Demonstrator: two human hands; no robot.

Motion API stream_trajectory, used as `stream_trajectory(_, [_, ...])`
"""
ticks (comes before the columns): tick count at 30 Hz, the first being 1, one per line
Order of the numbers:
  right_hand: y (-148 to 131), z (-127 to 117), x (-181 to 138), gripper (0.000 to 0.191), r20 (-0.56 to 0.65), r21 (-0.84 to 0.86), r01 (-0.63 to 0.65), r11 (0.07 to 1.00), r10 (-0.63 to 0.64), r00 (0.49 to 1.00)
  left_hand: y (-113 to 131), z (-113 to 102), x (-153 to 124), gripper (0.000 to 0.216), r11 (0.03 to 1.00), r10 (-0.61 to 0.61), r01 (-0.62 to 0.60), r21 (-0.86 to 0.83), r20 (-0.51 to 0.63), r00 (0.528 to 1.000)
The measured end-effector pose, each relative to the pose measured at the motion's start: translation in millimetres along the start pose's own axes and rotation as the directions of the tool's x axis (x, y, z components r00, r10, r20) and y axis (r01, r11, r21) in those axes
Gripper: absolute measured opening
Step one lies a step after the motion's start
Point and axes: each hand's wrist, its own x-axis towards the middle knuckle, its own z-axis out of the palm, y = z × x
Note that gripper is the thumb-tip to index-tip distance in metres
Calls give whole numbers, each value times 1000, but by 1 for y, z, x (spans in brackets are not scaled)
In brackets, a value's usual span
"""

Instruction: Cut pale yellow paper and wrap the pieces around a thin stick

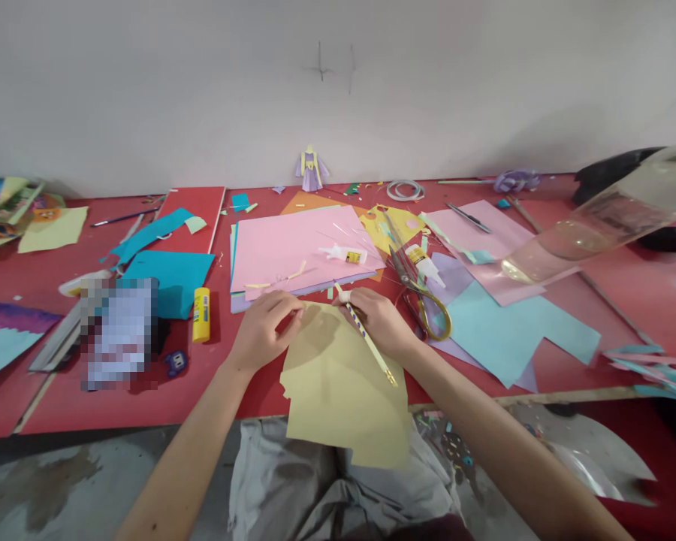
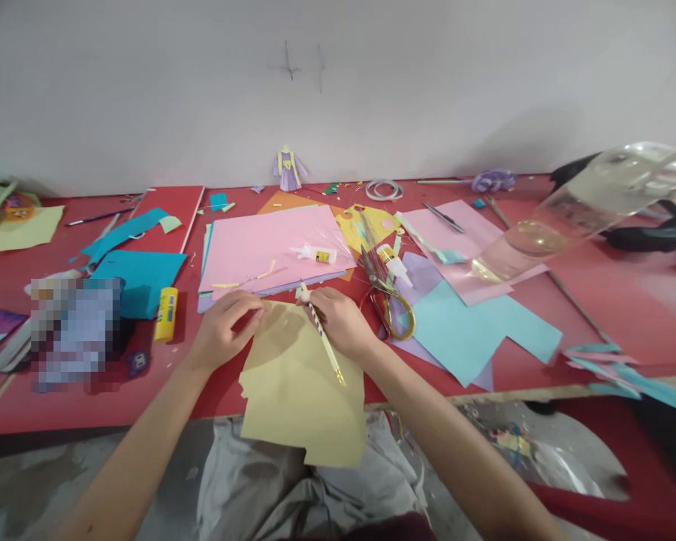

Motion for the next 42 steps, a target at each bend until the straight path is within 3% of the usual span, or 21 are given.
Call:
stream_trajectory(10, [1, -1, 3, 20, 8, -5, 12, 1000, -12, 1000, -1, 0, 2, 8, 998, 40, -46, 50, 106, 994])
stream_trajectory(14, [0, -1, 3, 19, -93, -9, 29, 1000, -30, 995, -3, 3, 2, 11, 996, 47, -59, 69, 169, 984])
stream_trajectory(18, [-7, -1, -1, 24, -142, 212, -45, 976, 77, 987, -5, 6, 2, 12, 996, 41, -54, 71, 172, 984])
stream_trajectory(23, [-13, 4, -4, 28, -16, 424, -135, 895, 156, 988, -6, 6, 2, 13, 995, 28, -47, 87, 201, 979])
stream_trajectory(30, [-11, 9, -1, 6, 23, 266, -287, 920, 292, 956, -2, 2, 2, 10, 995, 13, -33, 96, 205, 979])
stream_trajectory(37, [-7, 12, -2, 3, -9, 304, -301, 904, 319, 948, -4, -6, 2, 8, 991, -18, 0, 137, 130, 991])
stream_trajectory(42, [-6, 14, 0, 19, -36, 332, -256, 908, 284, 958, -6, -6, 2, 10, 988, -15, -5, 157, 126, 992])
